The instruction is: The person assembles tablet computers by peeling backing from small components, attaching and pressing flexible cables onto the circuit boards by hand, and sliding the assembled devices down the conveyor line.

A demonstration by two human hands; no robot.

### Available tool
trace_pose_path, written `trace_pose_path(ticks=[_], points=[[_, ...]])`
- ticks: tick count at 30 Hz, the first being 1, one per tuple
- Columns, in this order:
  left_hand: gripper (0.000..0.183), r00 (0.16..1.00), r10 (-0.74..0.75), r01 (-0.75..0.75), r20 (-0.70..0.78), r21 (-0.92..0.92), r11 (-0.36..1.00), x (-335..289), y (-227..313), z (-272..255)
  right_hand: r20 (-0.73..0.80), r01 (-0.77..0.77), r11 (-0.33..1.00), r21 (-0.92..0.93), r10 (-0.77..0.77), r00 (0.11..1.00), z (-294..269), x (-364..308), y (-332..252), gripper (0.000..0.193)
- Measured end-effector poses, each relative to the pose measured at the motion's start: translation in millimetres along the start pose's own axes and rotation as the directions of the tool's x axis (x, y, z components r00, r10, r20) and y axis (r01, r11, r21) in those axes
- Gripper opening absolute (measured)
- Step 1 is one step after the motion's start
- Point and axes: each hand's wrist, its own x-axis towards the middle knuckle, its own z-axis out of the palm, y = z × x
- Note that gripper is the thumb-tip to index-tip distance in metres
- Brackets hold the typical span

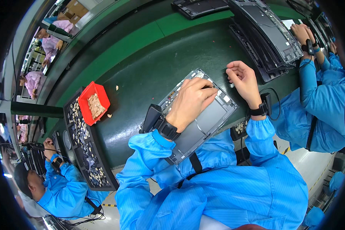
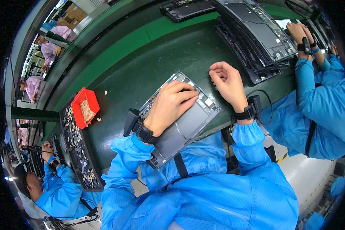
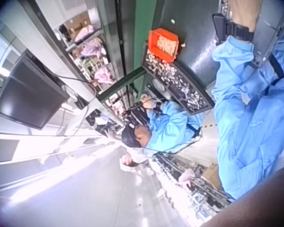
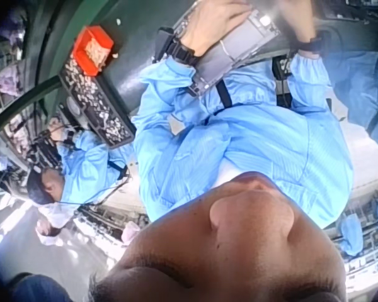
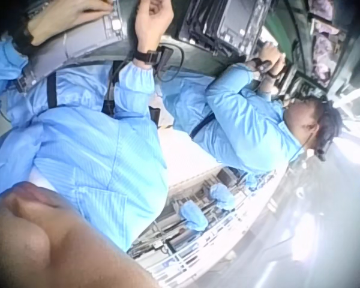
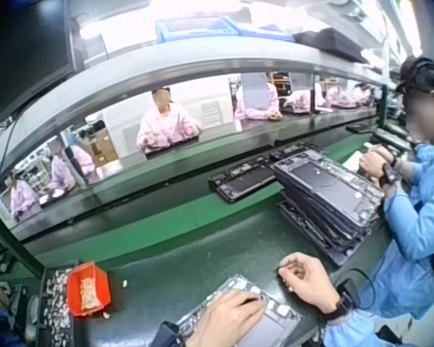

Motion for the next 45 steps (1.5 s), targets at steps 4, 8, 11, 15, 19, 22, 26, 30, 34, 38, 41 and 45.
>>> trace_pose_path(ticks=[4, 8, 11, 15, 19, 22, 26, 30, 34, 38, 41, 45], points=[[0.015, 1.000, -0.005, 0.006, 0.012, -0.030, 1.000, 1.3, -0.6, 0.5, -0.002, 0.006, 1.000, -0.005, -0.006, 1.000, 0.9, 0.3, -1.2, 0.019], [0.014, 0.999, -0.048, 0.049, -0.025, 0.025, 0.999, 0.2, 2.7, 3.1, 0.000, 0.011, 1.000, -0.022, -0.011, 1.000, 1.8, -1.6, -0.6, 0.018], [0.013, 0.996, -0.061, 0.066, -0.061, 0.081, 0.995, -1.5, 3.8, 5.4, 0.023, 0.030, 0.998, -0.047, -0.029, 0.999, 2.9, -4.0, 0.1, 0.019], [0.012, 0.994, -0.059, 0.069, -0.086, 0.111, 0.991, -2.7, 4.1, 9.1, 0.079, 0.037, 0.996, -0.083, -0.031, 0.996, 6.2, -11.9, -4.8, 0.021], [0.012, 0.991, -0.079, 0.089, -0.112, 0.086, 0.992, -2.9, 3.7, 13.3, 0.090, 0.059, 0.991, -0.118, -0.049, 0.995, 6.9, -15.4, -8.3, 0.021], [0.012, 0.988, -0.110, 0.115, -0.106, 0.039, 0.993, -3.9, 4.3, 14.0, 0.100, 0.062, 0.993, -0.102, -0.052, 0.994, 7.6, -15.5, -9.4, 0.020], [0.039, 0.985, -0.172, 0.167, 0.004, 0.223, 0.961, -3.5, 31.0, 0.6, 0.161, 0.078, 0.977, -0.199, -0.046, 0.986, 6.2, -22.3, -11.2, 0.023], [0.096, 0.971, -0.214, 0.169, 0.104, 0.333, 0.928, -29.3, 62.8, 11.0, 0.251, 0.324, 0.775, -0.543, -0.219, 0.943, 15.1, -37.1, -35.5, 0.021], [0.108, 0.935, -0.249, 0.171, 0.253, 0.292, 0.941, -43.1, 72.4, 11.3, 0.251, 0.297, 0.778, -0.553, -0.184, 0.950, 21.0, -49.5, -40.3, 0.022], [0.101, 0.956, -0.209, 0.153, 0.206, 0.256, 0.954, -52.0, 75.0, 6.6, 0.278, -0.144, 0.945, -0.294, 0.228, 0.933, 22.4, -73.3, -72.2, 0.030], [0.096, 0.976, -0.116, 0.101, 0.187, 0.089, 0.991, -59.1, 73.1, -4.4, 0.314, -0.245, 0.962, -0.117, 0.270, 0.910, 23.4, -87.9, -71.5, 0.032], [0.097, 0.985, -0.103, 0.120, 0.137, -0.123, 0.985, -68.0, 67.9, -21.3, 0.320, -0.314, 0.948, 0.044, 0.284, 0.904, 28.1, -100.1, -64.8, 0.034]])
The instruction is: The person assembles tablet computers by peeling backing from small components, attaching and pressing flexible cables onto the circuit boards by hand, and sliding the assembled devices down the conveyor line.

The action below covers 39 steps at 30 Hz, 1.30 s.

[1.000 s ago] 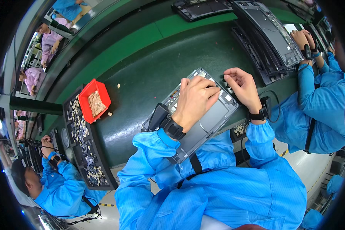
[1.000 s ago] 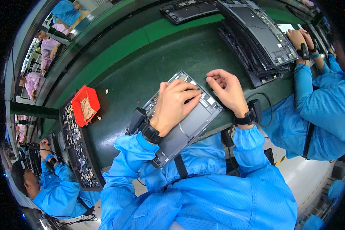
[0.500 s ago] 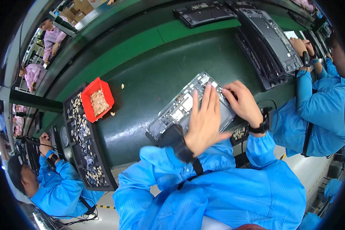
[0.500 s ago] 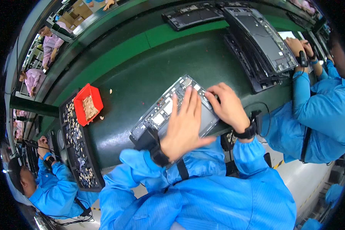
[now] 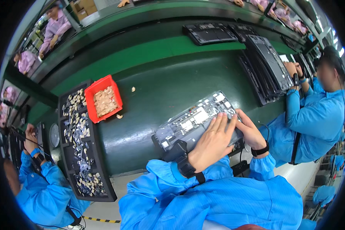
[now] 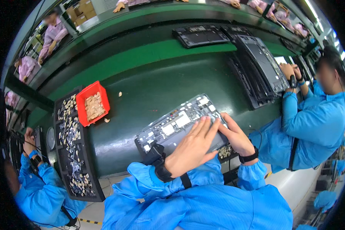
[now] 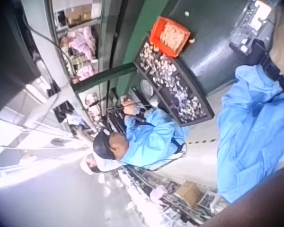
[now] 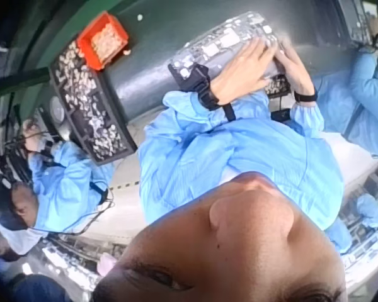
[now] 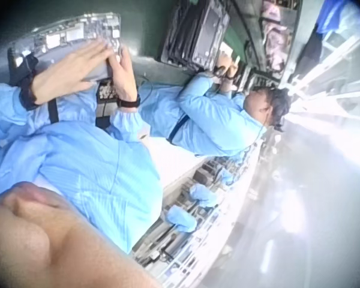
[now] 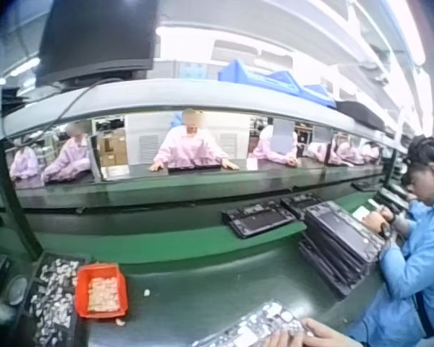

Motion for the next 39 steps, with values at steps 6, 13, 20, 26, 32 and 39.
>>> trace_pose_path(ticks=[6, 13, 20, 26, 32, 39], points=[[0.094, 0.985, -0.036, -0.001, -0.168, -0.218, 0.976, -45.8, 9.2, -60.7, -0.164, 0.174, 0.984, 0.050, -0.163, 0.973, -22.3, 52.7, -33.2, 0.032], [0.075, 0.725, -0.522, 0.544, -0.449, -0.091, 0.834, -135.2, -34.1, -38.6, -0.170, 0.210, 0.974, 0.082, -0.194, 0.966, 41.3, 314.4, -93.9, 0.046], [0.034, 0.594, -0.439, 0.663, -0.675, 0.101, 0.742, -137.4, -35.2, -17.1, -0.027, 0.177, 0.278, -0.944, -0.600, 0.800, 70.8, 423.8, -133.5, 0.064], [0.028, 0.585, -0.440, 0.703, -0.681, 0.155, 0.694, -121.4, -34.1, -18.8, -0.387, -0.370, 0.115, -0.922, -0.217, 0.896, -99.4, 416.8, -133.5, 0.080], [0.029, 0.565, -0.468, 0.738, -0.680, 0.163, 0.654, -125.0, -32.6, -21.1, -0.415, -0.338, 0.388, -0.858, -0.133, 0.900, -141.0, 461.2, -103.7, 0.106], [0.031, 0.555, -0.396, 0.607, -0.732, 0.030, 0.794, -125.2, -37.9, -27.8, 0.563, 0.691, 0.234, -0.684, -0.433, 0.704, -187.6, 468.0, -130.2, 0.080]])
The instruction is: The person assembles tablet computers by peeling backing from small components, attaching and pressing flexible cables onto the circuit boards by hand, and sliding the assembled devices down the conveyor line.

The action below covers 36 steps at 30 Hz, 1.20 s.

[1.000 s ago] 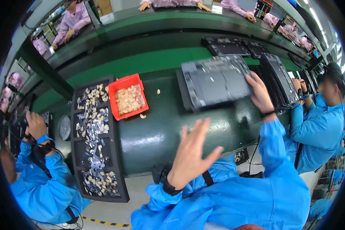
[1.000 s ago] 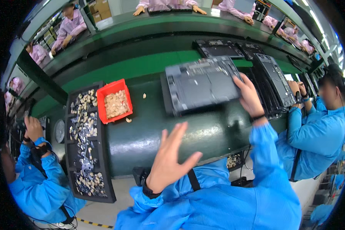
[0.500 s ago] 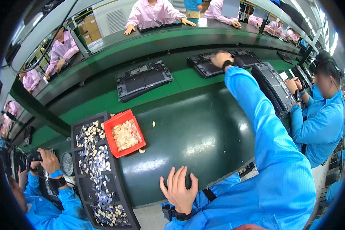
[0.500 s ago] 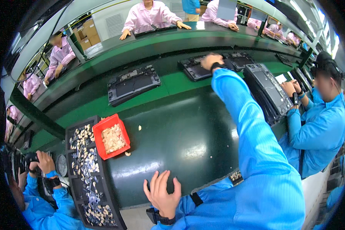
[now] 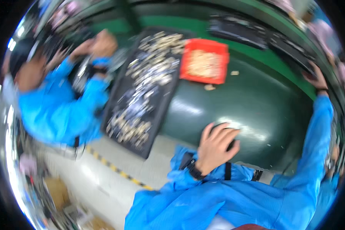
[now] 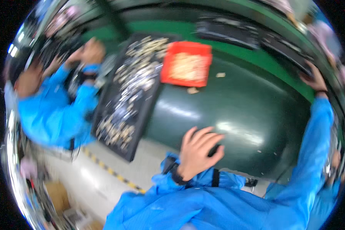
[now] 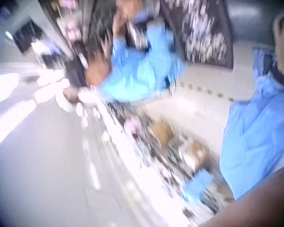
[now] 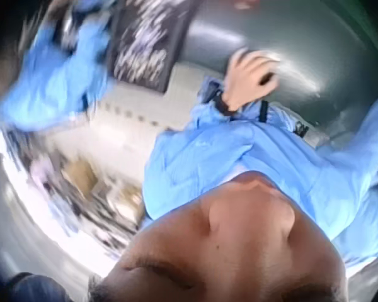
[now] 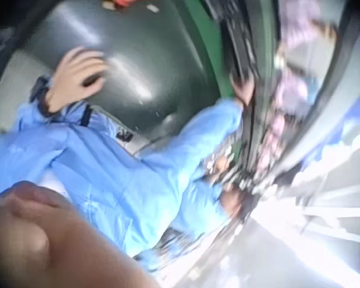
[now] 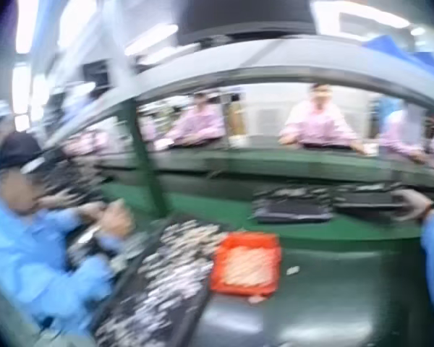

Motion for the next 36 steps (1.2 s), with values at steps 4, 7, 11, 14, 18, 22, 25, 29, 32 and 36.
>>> trace_pose_path(ticks=[4, 7, 11, 14, 18, 22, 25, 29, 32, 36], points=[[0.025, 0.988, -0.111, 0.150, 0.111, -0.464, 0.873, 3.7, -16.3, -43.9, -0.087, -0.141, 0.301, 0.943, 0.633, 0.769, -9.1, 30.7, -45.9, 0.043], [0.015, 0.978, -0.133, 0.090, -0.162, -0.247, 0.965, 4.6, -32.7, -112.6, -0.082, -0.045, 0.221, 0.974, 0.534, 0.842, 2.8, -22.6, -126.2, 0.039], [0.024, 0.956, -0.155, 0.226, -0.249, 0.288, 0.930, 23.9, -94.6, -187.8, -0.121, -0.072, 0.233, 0.970, 0.717, 0.686, 45.2, -152.9, -270.4, 0.036], [0.032, 0.964, -0.170, 0.238, -0.205, 0.375, 0.896, 52.6, -148.7, -202.4, -0.133, -0.220, 0.339, 0.915, 0.767, 0.628, 96.7, -237.0, -329.3, 0.029], [0.034, 0.999, -0.029, 0.019, 0.015, 0.457, 0.889, 91.7, -188.0, -196.0, 0.182, -0.306, 0.030, 0.952, 0.748, 0.638, 125.0, -282.0, -366.5, 0.036], [0.027, 0.956, -0.191, 0.071, 0.221, 0.458, 0.886, 123.7, -207.3, -208.1, 0.062, -0.316, 0.163, 0.935, 0.800, 0.597, 147.5, -297.2, -353.0, 0.046], [0.025, 0.983, -0.018, -0.077, 0.182, 0.501, 0.862, 129.6, -210.9, -217.9, -0.461, -0.430, 0.796, 0.426, 0.600, 0.654, 145.3, -282.0, -359.3, 0.059], [0.021, 0.983, -0.041, 0.101, -0.181, 0.334, 0.937, 127.6, -165.7, -227.4, -0.456, -0.252, 0.786, 0.564, 0.551, 0.699, 120.4, -244.3, -412.3, 0.040], [0.023, 0.937, -0.176, 0.156, -0.303, -0.088, 0.984, 124.7, -125.4, -211.7, -0.216, -0.202, 0.653, 0.730, 0.501, 0.838, 134.2, -201.7, -484.8, 0.024], [0.023, 0.944, -0.305, 0.217, -0.124, -0.461, 0.860, 97.7, -45.5, -155.2, 0.036, -0.174, 0.500, 0.848, 0.274, 0.961, 178.1, -127.1, -552.8, 0.028]])
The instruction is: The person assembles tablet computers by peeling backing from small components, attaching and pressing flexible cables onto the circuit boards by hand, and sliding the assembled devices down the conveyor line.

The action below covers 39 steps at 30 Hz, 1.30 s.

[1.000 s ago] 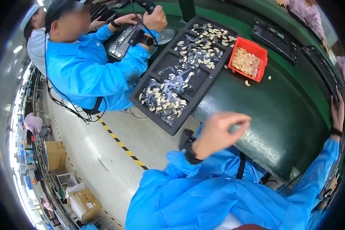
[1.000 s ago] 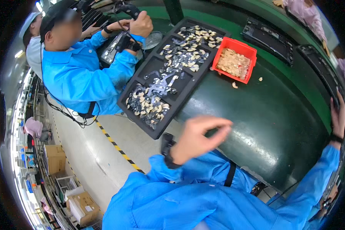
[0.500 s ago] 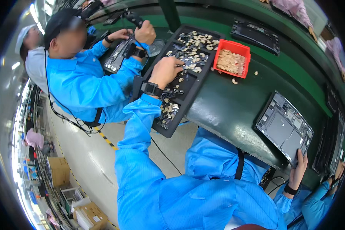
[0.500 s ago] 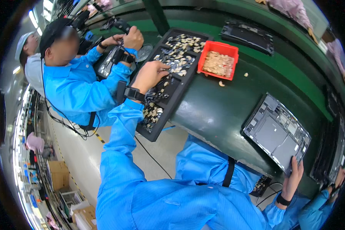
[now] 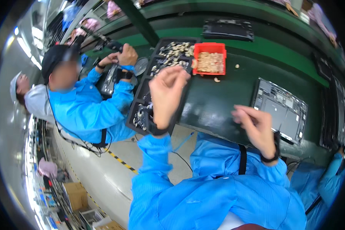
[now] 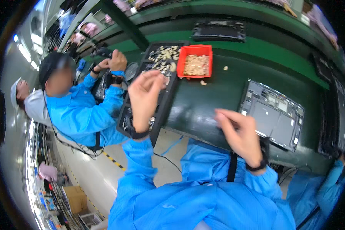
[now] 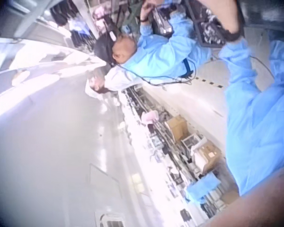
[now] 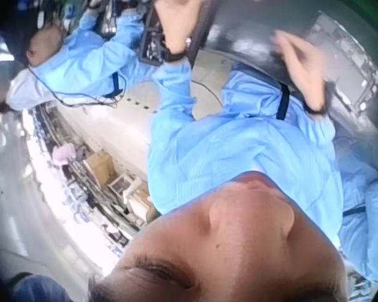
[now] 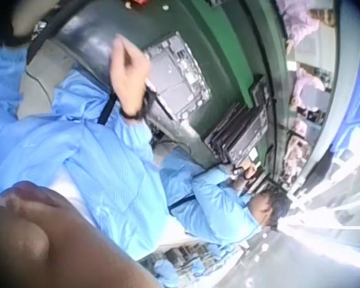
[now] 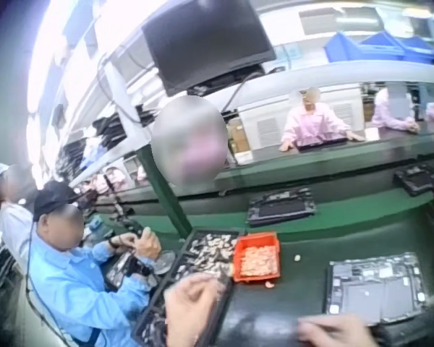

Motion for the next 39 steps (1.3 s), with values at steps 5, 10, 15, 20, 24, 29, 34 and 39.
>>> trace_pose_path(ticks=[5, 10, 15, 20, 24, 29, 34, 39], points=[[0.013, 0.936, -0.224, 0.343, 0.271, -0.571, 0.746, -70.8, -10.3, 91.5, -0.123, 0.129, 0.907, 0.401, -0.086, 0.989, 27.8, 41.2, 18.1, 0.029], [0.017, 0.961, -0.141, 0.232, 0.238, -0.417, 0.879, -88.3, -17.9, 121.4, -0.261, 0.150, 0.912, 0.381, -0.049, 0.964, 2.3, 25.3, 24.2, 0.027], [0.027, 0.975, 0.189, -0.180, 0.115, -0.085, 0.980, -72.4, -0.3, 126.5, -0.249, 0.183, 0.962, 0.201, -0.131, 0.960, -12.5, 11.9, 24.0, 0.029], [0.027, 0.965, 0.095, -0.030, 0.242, -0.261, 0.965, -70.4, -2.5, 122.0, -0.094, 0.181, 0.948, 0.263, -0.161, 0.982, -16.8, 7.4, 26.5, 0.034], [0.025, 0.953, 0.062, 0.018, 0.298, -0.259, 0.966, -68.7, -6.5, 116.7, -0.093, 0.261, 0.965, -0.030, -0.263, 0.960, -22.5, 8.7, 18.0, 0.032], [0.025, 0.930, 0.137, -0.109, 0.340, -0.098, 0.989, -58.4, -4.8, 100.0, 0.029, 0.363, 0.888, -0.283, -0.370, 0.929, -34.1, 16.7, 4.4, 0.031], [0.017, 0.886, 0.341, -0.373, 0.314, 0.047, 0.927, -47.3, 1.1, 99.4, 0.058, 0.379, 0.871, -0.313, -0.381, 0.923, -30.9, 25.9, 3.6, 0.028], [0.012, 0.852, 0.418, -0.479, 0.316, 0.147, 0.865, -16.9, -18.2, 106.5, -0.141, 0.227, 0.961, -0.158, -0.249, 0.958, -24.2, 30.7, 10.0, 0.027]])
